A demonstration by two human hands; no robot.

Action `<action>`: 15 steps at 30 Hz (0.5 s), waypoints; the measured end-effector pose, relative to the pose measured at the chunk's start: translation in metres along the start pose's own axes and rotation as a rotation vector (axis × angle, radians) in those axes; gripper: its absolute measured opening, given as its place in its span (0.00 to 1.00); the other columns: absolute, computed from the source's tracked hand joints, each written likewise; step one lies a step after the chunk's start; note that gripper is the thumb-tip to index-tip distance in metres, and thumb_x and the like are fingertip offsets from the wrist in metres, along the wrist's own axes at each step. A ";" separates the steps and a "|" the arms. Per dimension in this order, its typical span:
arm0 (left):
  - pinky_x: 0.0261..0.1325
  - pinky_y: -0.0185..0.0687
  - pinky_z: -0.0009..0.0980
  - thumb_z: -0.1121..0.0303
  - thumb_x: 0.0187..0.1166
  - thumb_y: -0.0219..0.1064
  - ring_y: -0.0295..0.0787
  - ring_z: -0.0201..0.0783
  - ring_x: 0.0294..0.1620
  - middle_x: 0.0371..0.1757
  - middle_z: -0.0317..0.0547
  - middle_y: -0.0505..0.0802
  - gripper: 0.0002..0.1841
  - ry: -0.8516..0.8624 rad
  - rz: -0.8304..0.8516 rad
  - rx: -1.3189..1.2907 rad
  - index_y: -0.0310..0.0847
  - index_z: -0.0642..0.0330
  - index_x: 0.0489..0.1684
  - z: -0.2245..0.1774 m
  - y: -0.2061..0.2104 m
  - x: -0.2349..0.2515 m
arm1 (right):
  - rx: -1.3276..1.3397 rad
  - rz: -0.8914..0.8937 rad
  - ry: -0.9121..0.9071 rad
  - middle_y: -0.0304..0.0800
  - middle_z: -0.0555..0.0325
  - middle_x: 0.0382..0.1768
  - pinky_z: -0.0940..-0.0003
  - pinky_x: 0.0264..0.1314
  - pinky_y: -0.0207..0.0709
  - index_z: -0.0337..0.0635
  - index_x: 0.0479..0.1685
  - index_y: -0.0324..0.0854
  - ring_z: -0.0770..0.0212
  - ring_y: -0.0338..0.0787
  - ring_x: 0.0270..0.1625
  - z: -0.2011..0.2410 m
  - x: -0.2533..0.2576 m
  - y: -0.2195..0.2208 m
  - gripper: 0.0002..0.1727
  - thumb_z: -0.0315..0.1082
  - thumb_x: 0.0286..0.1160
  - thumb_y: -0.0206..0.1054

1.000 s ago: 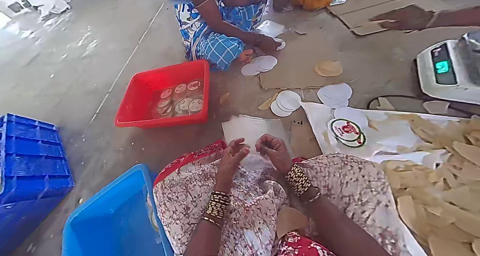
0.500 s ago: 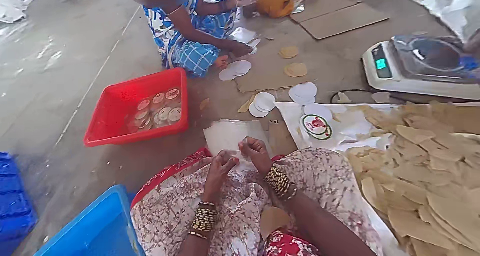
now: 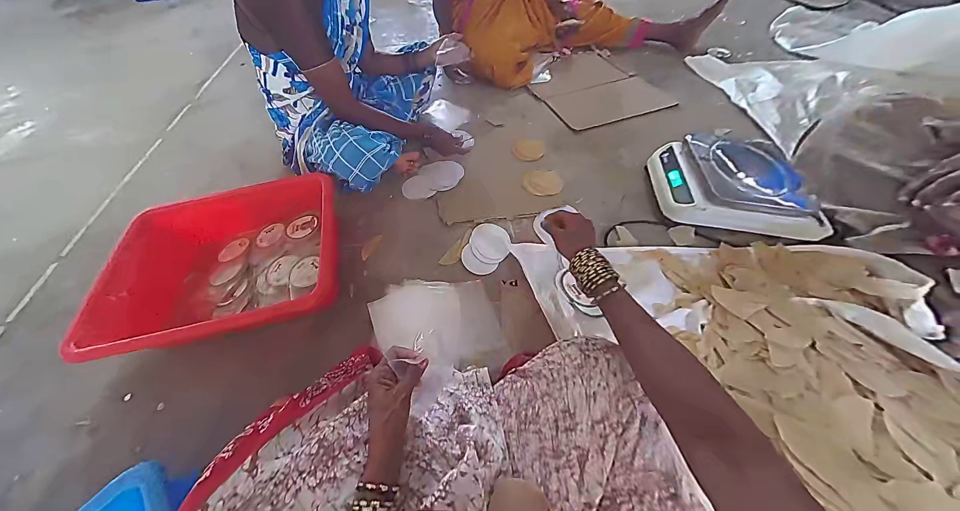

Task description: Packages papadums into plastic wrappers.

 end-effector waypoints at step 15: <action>0.38 0.86 0.23 0.83 0.69 0.69 0.87 0.25 0.28 0.27 0.32 0.92 0.08 -0.181 -0.001 0.015 0.86 0.59 0.36 0.007 0.009 0.001 | -0.663 0.211 0.119 0.82 0.27 0.67 0.29 0.65 0.74 0.26 0.64 0.80 0.26 0.82 0.70 -0.053 0.056 0.042 0.17 0.25 0.83 0.56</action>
Point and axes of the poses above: each hand's wrist, its own x-axis towards the middle knuckle, its own y-axis out of the palm, z = x × y, the point moved 4 cm from there along x, towards the middle knuckle
